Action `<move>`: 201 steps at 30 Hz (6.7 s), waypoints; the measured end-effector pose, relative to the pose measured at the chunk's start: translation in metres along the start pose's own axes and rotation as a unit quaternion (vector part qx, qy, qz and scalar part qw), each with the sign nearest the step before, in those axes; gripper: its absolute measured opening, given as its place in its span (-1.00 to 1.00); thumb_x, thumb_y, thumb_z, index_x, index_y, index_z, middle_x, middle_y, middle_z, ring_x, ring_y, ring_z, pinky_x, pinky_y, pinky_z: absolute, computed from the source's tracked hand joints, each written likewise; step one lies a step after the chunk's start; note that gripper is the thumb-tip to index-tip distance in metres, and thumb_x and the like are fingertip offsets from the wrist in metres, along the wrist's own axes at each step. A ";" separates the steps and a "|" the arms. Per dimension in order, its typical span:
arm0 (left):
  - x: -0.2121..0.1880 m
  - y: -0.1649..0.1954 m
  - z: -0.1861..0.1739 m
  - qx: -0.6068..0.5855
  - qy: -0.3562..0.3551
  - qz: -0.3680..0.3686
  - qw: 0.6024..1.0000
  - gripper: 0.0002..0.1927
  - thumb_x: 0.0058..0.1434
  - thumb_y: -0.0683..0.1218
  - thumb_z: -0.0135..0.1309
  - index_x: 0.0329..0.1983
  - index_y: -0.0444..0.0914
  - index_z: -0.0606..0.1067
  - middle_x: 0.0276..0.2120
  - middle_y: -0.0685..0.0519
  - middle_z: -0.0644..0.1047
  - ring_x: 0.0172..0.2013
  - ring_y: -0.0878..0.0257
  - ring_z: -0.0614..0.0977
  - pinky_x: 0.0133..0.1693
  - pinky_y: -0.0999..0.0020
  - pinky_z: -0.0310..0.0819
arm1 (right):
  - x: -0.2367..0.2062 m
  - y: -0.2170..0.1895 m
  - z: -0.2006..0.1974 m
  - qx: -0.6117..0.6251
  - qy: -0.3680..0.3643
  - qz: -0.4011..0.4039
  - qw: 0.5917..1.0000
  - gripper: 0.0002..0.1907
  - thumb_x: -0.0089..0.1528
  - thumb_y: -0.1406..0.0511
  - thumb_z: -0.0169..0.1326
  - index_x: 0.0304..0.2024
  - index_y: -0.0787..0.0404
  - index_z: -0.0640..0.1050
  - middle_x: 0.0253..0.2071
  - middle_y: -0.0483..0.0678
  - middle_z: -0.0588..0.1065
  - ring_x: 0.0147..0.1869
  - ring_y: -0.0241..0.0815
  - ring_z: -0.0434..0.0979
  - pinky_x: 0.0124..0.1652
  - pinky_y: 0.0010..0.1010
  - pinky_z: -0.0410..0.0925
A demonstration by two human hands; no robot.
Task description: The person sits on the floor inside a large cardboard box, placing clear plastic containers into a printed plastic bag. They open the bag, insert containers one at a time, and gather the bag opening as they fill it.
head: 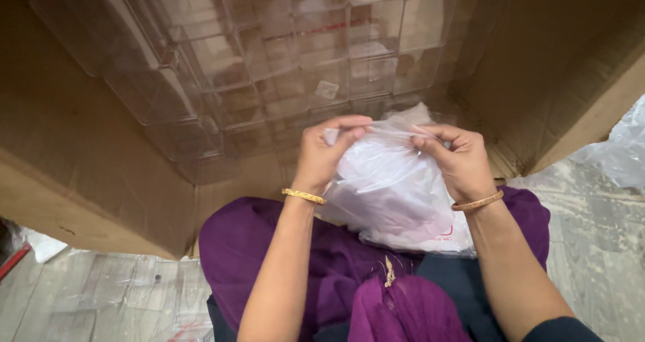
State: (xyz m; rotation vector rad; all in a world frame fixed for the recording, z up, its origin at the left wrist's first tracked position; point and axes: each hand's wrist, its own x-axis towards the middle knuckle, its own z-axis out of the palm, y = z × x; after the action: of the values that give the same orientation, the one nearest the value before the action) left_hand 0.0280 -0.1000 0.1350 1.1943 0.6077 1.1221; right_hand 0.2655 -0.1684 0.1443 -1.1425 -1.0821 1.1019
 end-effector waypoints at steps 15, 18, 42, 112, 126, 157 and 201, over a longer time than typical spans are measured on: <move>-0.056 -0.055 -0.062 -0.112 -0.052 -0.133 0.983 -0.69 0.41 0.06 0.10 -0.26 -0.29 0.57 -0.32 0.08 0.60 -0.24 0.35 0.60 -0.11 0.43 0.50 | -0.021 0.118 -0.019 0.019 -0.142 0.158 0.977 -0.78 0.33 0.24 0.17 -0.26 0.28 0.67 -0.32 -0.17 0.57 -0.25 -0.40 0.46 -0.16 -0.50 0.37; -0.062 -0.055 -0.094 -0.197 0.018 -0.222 0.955 -0.72 0.31 0.06 0.11 -0.24 -0.26 0.56 -0.41 0.09 0.59 -0.40 0.33 0.58 -0.29 0.37 0.49 | -0.025 0.127 -0.020 0.182 -0.156 0.130 0.962 -0.75 0.33 0.23 0.23 -0.41 0.20 0.60 -0.39 -0.13 0.55 -0.29 -0.32 0.48 -0.24 -0.42 0.36; -0.041 -0.108 -0.076 0.502 0.235 -0.176 0.814 -0.65 0.39 0.11 -0.14 -0.18 -0.25 0.48 -0.39 -0.26 0.60 -0.29 -0.27 0.65 -0.25 -0.13 0.49 | 0.044 0.173 0.030 0.134 0.003 0.129 0.983 -0.95 0.37 0.32 0.10 -0.15 0.16 0.53 -0.28 -0.27 0.46 -0.29 -0.52 0.28 -0.36 -0.67 0.11; 0.029 -0.037 0.147 0.247 -0.054 -0.030 0.967 -0.60 0.41 0.12 -0.06 -0.23 -0.23 0.64 -0.47 0.06 0.62 -0.44 0.36 0.61 -0.32 0.42 0.45 | -0.054 0.039 -0.178 0.005 0.272 -0.189 0.943 -0.78 0.51 0.32 0.07 0.15 0.30 0.44 -0.01 0.17 0.50 -0.02 -0.13 0.59 0.02 -0.40 0.50; 0.031 -0.046 0.106 0.163 -0.098 0.056 0.980 -0.73 0.22 -0.03 0.21 -0.11 -0.28 0.62 -0.26 0.05 0.68 -0.21 0.36 0.66 -0.11 0.44 0.53 | -0.028 0.003 -0.058 -0.320 0.111 -0.078 0.938 -0.85 0.32 0.35 0.15 -0.11 0.31 0.60 -0.24 -0.08 0.64 -0.17 -0.36 0.63 -0.17 -0.51 0.46; -0.006 -0.155 -0.138 0.562 0.205 -0.267 0.756 -0.60 0.38 0.08 -0.09 -0.05 -0.30 0.59 -0.08 -0.34 0.57 -0.02 -0.29 0.58 0.01 -0.10 0.45 | 0.099 0.168 0.093 -0.407 -0.104 -0.167 0.892 -0.42 0.21 0.48 -0.05 0.28 0.01 0.46 0.19 0.23 0.48 0.15 0.27 0.51 0.13 -0.06 0.35; 0.073 -0.057 0.152 0.196 -0.126 0.042 0.971 -0.76 0.30 0.04 0.16 -0.17 -0.22 0.62 -0.35 0.13 0.67 -0.30 0.41 0.63 -0.17 0.44 0.51 | -0.122 0.080 -0.280 0.210 0.550 -0.175 0.790 -0.40 0.41 -0.02 -0.16 0.29 0.26 0.41 0.24 0.01 0.49 0.33 0.04 0.53 0.17 -0.06 0.47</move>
State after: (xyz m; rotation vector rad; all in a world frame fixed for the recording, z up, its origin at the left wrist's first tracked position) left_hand 0.2062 -0.0938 0.1417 1.6884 0.6030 0.9220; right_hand 0.5192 -0.3174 0.0289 -0.9183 -0.0749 0.2074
